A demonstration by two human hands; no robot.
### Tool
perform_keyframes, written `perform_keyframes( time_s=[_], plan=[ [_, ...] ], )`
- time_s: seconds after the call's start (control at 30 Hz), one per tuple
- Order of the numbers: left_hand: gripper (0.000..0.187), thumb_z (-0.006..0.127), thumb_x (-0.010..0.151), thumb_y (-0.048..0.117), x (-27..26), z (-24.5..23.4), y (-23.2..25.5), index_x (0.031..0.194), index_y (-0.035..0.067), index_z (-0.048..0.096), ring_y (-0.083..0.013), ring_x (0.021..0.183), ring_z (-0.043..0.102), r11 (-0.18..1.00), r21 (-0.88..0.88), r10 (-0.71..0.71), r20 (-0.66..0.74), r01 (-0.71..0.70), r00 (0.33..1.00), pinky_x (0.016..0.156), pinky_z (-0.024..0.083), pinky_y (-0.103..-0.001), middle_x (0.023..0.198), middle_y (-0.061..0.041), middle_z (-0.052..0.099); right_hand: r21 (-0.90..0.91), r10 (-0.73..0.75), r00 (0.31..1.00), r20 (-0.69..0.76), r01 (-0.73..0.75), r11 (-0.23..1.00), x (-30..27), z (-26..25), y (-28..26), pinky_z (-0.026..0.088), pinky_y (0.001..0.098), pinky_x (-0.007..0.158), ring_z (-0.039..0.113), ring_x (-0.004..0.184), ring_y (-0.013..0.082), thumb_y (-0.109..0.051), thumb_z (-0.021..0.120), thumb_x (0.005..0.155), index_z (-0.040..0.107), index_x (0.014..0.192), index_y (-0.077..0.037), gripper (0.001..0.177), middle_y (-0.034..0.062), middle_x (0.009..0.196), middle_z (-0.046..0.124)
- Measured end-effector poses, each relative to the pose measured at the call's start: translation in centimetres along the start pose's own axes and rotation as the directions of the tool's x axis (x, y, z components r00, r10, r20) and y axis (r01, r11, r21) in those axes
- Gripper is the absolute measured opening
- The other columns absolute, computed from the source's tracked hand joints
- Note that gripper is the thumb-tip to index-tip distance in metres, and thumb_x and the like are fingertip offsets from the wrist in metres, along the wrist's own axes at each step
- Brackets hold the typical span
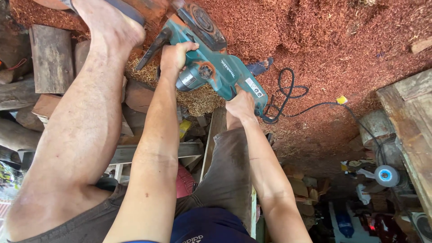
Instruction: The recorder handles various wood blocks, measures them with a tape measure, and cuts them using a power saw.
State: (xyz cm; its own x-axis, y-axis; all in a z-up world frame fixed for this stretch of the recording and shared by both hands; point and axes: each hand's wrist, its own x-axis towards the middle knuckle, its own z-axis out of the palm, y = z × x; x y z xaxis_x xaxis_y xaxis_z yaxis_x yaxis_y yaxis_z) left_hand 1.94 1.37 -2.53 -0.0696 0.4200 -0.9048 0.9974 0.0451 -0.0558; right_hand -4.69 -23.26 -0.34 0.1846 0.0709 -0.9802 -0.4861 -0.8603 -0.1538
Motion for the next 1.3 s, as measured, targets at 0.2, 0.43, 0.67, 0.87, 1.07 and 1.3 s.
perform_keyframes(
  time_s=[0.2,0.43,0.67,0.87,1.07,1.3],
  plan=[
    [0.039,0.083,0.063,0.041,0.3,0.2,0.0,0.078,0.005,0.077,-0.0186,0.049,0.061,0.999,0.039,-0.005,-0.001,0.005,1.0,0.049,0.046,-0.033,0.066,-0.008,0.07,0.002,0.003,1.0,-0.015,-0.003,1.0,0.0,-0.1,0.2,0.05,0.0472,0.102,0.066,0.114,0.0422,-0.013,0.068,0.074,0.068,0.131,-0.011,0.057,0.0251,0.117,0.071],
    [0.046,0.082,0.063,0.046,0.9,1.2,0.0,0.088,0.007,0.08,-0.019,0.062,0.069,0.992,0.129,-0.001,-0.068,0.009,0.998,0.061,0.053,-0.033,0.079,-0.007,0.077,-0.03,0.001,1.0,0.02,0.0,1.0,2.9,-0.3,0.5,0.049,0.0468,0.103,0.066,0.112,0.042,-0.013,0.066,0.075,0.067,0.135,-0.015,0.059,0.0255,0.112,0.072],
    [0.055,0.083,0.061,0.048,3.6,2.6,-1.5,0.096,0.006,0.08,-0.0244,0.092,0.076,0.992,0.117,0.066,-0.137,-0.05,0.988,0.088,0.054,-0.032,0.098,-0.01,0.08,0.005,-0.118,0.993,-0.001,0.118,0.993,8.3,1.7,2.8,0.05,0.0452,0.103,0.068,0.108,0.0423,-0.012,0.069,0.075,0.068,0.129,-0.01,0.054,0.0265,0.107,0.073],
    [0.059,0.081,0.063,0.052,3.7,3.2,-1.2,0.101,0.006,0.081,-0.0256,0.097,0.075,0.984,0.177,0.057,-0.161,-0.028,0.985,0.091,0.053,-0.033,0.103,-0.012,0.08,-0.014,-0.141,0.99,-0.004,0.141,0.99,10.7,2.0,3.4,0.052,0.0448,0.101,0.068,0.109,0.0418,-0.013,0.069,0.076,0.069,0.127,-0.011,0.051,0.0257,0.11,0.072],
    [0.062,0.082,0.065,0.054,4.9,3.7,-2.1,0.102,0.005,0.079,-0.0262,0.098,0.073,0.974,0.221,0.09,-0.207,-0.043,0.974,0.092,0.051,-0.034,0.106,-0.015,0.077,-0.011,-0.157,0.987,0.018,0.157,0.988,12.1,2.0,3.4,0.051,0.0432,0.103,0.067,0.11,0.0418,-0.01,0.069,0.074,0.065,0.134,-0.013,0.06,0.0252,0.112,0.072],
    [0.058,0.079,0.065,0.054,5.0,4.0,-2.0,0.098,0.006,0.081,-0.0235,0.091,0.077,0.982,0.171,0.113,-0.174,-0.083,0.978,0.088,0.055,-0.033,0.101,-0.012,0.081,0.039,-0.245,0.969,-0.034,0.246,0.968,13.4,2.4,4.0,0.049,0.0425,0.103,0.065,0.114,0.0416,-0.007,0.07,0.072,0.066,0.132,-0.011,0.06,0.025,0.116,0.071]
  ],
)
